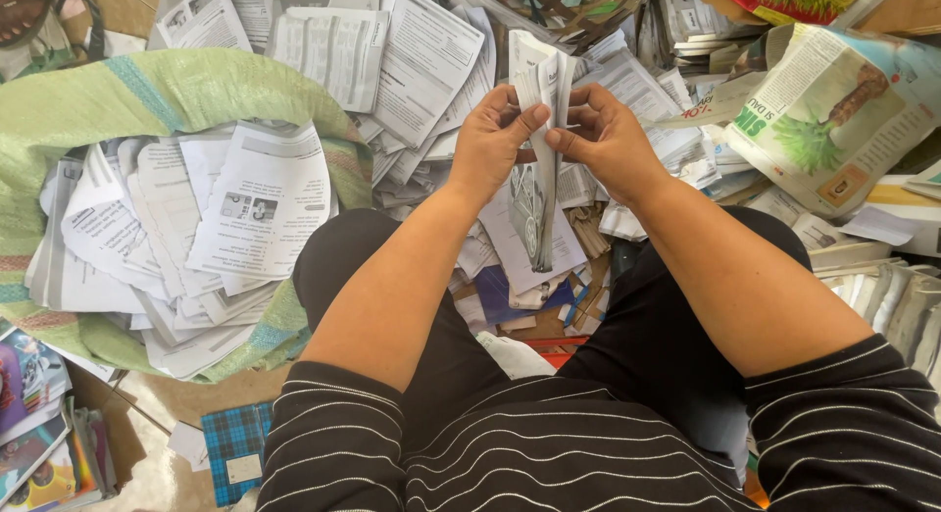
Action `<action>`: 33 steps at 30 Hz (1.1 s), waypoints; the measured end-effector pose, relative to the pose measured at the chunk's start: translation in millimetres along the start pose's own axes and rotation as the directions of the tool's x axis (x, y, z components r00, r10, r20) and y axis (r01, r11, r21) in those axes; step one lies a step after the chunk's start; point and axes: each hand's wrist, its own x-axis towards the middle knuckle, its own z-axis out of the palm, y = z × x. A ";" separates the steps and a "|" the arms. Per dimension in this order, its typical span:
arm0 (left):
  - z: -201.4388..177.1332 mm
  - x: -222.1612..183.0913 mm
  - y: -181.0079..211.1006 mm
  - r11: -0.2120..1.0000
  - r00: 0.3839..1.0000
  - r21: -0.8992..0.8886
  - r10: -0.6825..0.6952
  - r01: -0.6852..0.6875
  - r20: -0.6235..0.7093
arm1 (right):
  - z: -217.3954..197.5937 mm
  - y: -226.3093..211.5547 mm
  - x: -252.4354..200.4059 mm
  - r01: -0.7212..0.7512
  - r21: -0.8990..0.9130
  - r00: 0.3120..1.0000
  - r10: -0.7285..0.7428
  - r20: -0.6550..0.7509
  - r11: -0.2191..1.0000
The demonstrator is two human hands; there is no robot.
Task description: The person sorts through a large pile of papers by hand, flipping through them, then placing individual papers into a pile, a sack, or a box, aligning the papers as they go.
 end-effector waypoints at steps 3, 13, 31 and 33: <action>-0.9 0.0 -0.1 1.000 1.000 -0.023 -0.004 0.004 0.009 | 0.5 0.7 0.1 -0.004 0.000 1.000 0.004 0.000 1.000; -2.7 0.2 -1.4 1.000 1.000 -0.016 -0.009 0.009 -0.002 | 1.6 0.7 0.4 -0.012 0.015 1.000 0.011 0.013 1.000; -7.2 2.0 -4.8 1.000 1.000 0.010 -0.013 0.013 -0.025 | -0.1 8.9 5.1 -0.020 0.016 1.000 0.020 0.022 1.000; -7.2 2.1 -4.5 1.000 1.000 0.004 -0.011 0.011 -0.016 | 0.0 8.9 5.2 -0.021 0.017 1.000 0.021 0.015 1.000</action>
